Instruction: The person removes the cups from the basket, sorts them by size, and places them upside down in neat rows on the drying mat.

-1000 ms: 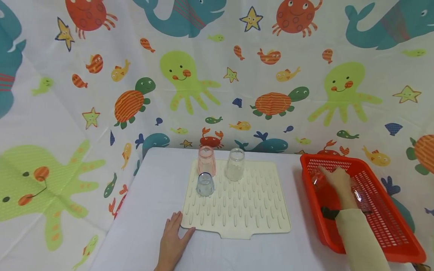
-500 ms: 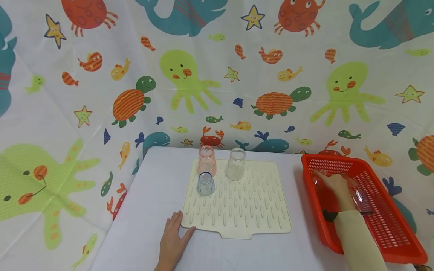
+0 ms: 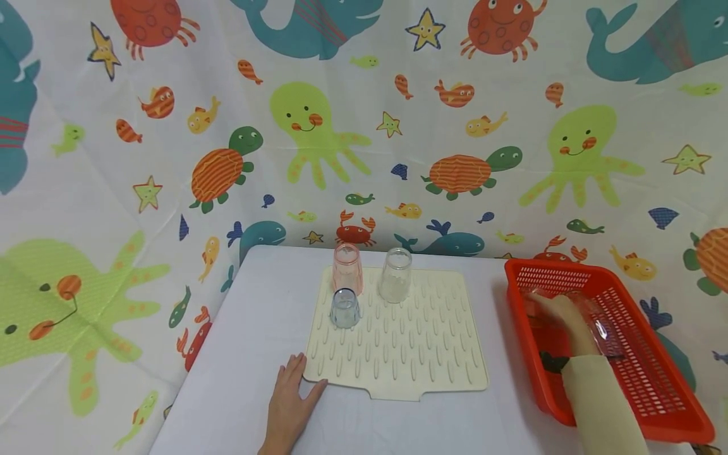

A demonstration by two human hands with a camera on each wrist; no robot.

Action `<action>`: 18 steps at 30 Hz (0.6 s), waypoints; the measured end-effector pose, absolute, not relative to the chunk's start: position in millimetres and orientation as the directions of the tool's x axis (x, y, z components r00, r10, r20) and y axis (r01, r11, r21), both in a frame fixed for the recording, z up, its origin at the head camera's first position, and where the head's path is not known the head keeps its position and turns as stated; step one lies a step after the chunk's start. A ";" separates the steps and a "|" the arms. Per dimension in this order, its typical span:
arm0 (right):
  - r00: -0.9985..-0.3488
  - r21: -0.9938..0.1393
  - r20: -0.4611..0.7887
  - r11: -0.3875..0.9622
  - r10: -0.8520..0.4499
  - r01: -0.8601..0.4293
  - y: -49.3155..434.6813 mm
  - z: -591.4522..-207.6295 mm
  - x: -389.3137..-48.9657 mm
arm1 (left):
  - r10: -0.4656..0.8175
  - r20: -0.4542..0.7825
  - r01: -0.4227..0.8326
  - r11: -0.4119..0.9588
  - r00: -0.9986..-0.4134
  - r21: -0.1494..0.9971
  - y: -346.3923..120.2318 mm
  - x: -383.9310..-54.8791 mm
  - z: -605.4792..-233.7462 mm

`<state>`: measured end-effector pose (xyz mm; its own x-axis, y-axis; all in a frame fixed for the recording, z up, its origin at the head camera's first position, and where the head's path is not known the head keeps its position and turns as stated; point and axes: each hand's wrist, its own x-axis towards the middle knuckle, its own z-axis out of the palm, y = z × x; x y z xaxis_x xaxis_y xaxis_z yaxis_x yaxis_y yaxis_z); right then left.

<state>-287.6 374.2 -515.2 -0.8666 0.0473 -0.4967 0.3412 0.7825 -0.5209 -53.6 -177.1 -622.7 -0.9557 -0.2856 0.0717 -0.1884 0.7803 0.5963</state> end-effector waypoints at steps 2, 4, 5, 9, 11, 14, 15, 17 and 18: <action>-0.871 -0.533 -0.490 0.789 0.005 0.305 374.0 -514.9 -288.3 | -0.285 0.070 -0.190 0.782 -0.956 0.594 -177.2 -53.8 -622.8; -0.875 -0.536 -0.483 0.799 -0.024 0.274 372.8 -515.2 -288.2 | -0.285 0.068 -0.190 0.781 -0.956 0.595 -177.3 -54.0 -622.9; -0.879 -0.534 -0.476 0.805 -0.032 0.259 372.1 -515.6 -288.0 | -0.285 0.067 -0.190 0.780 -0.956 0.596 -177.3 -53.9 -623.0; -0.887 -0.525 -0.460 0.817 -0.037 0.238 368.8 -516.7 -287.7 | -0.285 0.065 -0.191 0.780 -0.956 0.596 -177.2 -53.8 -623.4; -0.893 -0.516 -0.449 0.824 -0.027 0.234 368.0 -517.2 -287.8 | -0.286 0.068 -0.191 0.782 -0.956 0.593 -177.2 -53.8 -623.6; -0.905 -0.506 -0.425 0.834 -0.018 0.221 367.7 -517.6 -288.6 | -0.289 0.079 -0.189 0.784 -0.954 0.592 -177.3 -53.8 -623.4; -0.908 -0.500 -0.419 0.837 -0.010 0.221 367.7 -517.7 -288.6 | -0.290 0.082 -0.187 0.783 -0.953 0.593 -177.2 -53.8 -623.3; -0.916 -0.490 -0.402 0.845 -0.002 0.213 368.3 -517.6 -289.4 | -0.289 0.089 -0.181 0.782 -0.953 0.597 -177.1 -53.9 -623.0; -0.919 -0.485 -0.394 0.848 0.006 0.214 368.6 -517.3 -289.8 | -0.287 0.090 -0.178 0.780 -0.954 0.600 -176.9 -53.9 -622.6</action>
<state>-289.8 368.6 -517.3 -0.9190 0.0064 -0.3942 0.2141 0.8478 -0.4853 -53.9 -176.9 -622.6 -0.9536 -0.2872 0.0901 -0.1783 0.7801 0.5997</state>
